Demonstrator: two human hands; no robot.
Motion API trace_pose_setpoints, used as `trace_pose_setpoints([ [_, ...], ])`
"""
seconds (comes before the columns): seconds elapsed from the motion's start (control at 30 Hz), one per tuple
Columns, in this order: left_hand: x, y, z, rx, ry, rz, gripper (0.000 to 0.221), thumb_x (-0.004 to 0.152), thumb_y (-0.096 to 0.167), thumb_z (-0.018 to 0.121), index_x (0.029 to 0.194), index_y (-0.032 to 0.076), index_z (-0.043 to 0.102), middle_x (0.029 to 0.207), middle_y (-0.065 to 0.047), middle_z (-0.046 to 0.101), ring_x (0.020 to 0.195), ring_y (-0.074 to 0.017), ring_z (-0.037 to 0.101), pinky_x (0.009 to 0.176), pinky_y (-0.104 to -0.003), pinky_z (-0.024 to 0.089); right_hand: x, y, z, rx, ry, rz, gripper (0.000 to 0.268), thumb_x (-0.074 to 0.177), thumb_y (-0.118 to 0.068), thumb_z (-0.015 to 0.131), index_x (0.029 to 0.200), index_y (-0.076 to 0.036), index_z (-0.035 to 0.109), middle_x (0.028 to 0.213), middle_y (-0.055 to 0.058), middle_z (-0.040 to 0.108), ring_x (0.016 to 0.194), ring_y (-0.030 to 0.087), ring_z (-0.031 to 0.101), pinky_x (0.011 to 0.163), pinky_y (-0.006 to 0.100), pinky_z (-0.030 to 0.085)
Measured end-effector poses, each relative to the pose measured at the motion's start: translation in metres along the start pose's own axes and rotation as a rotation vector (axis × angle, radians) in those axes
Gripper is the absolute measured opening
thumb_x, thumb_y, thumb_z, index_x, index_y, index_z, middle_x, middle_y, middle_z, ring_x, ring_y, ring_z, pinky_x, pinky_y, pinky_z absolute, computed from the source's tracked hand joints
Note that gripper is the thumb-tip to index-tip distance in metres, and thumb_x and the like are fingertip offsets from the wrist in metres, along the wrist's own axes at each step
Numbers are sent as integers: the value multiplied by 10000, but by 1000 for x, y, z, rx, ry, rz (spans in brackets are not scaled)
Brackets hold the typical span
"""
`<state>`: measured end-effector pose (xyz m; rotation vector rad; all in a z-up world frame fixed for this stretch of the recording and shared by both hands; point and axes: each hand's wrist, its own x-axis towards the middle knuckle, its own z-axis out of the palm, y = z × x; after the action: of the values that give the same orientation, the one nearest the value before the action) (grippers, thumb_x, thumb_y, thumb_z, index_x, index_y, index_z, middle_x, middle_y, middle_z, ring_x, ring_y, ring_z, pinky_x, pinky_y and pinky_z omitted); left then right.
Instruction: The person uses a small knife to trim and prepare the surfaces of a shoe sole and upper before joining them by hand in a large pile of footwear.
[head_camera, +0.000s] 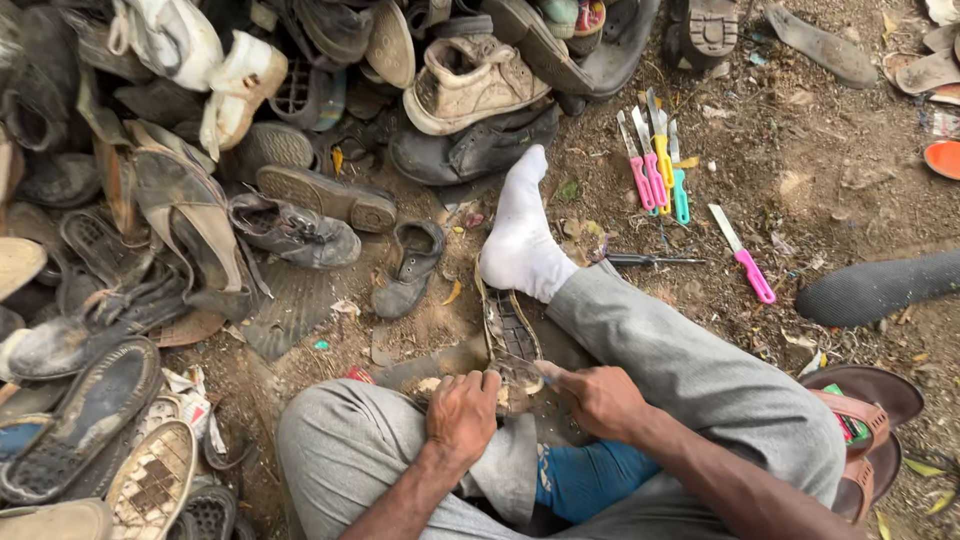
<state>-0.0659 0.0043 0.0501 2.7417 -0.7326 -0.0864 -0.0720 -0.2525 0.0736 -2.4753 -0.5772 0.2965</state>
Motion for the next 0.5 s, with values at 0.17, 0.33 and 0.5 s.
trace_pose_setpoints([
  [0.17,-3,3,-2,25,-8,-6,120,896,34,612,1013,59,611,787,-89,641,716,-227,654,686,-399,513,53,-21,15,-2,21,-50,592,878,-174,654,1461,-214,557,718,138,693,616,362,666,541,483,511],
  [0.33,-21,7,-18,-35,87,101,157,795,79,657,949,84,626,792,-90,631,738,-268,629,698,-427,505,15,-10,12,-11,-131,-59,653,815,-157,635,1462,-202,553,715,125,705,587,359,668,533,486,515],
  [0.5,-20,5,-1,-18,110,91,143,832,38,634,967,86,631,789,-79,622,708,-232,616,660,-403,494,-28,10,8,-43,144,-159,290,912,-197,658,1197,-222,606,762,62,678,656,296,689,591,424,551],
])
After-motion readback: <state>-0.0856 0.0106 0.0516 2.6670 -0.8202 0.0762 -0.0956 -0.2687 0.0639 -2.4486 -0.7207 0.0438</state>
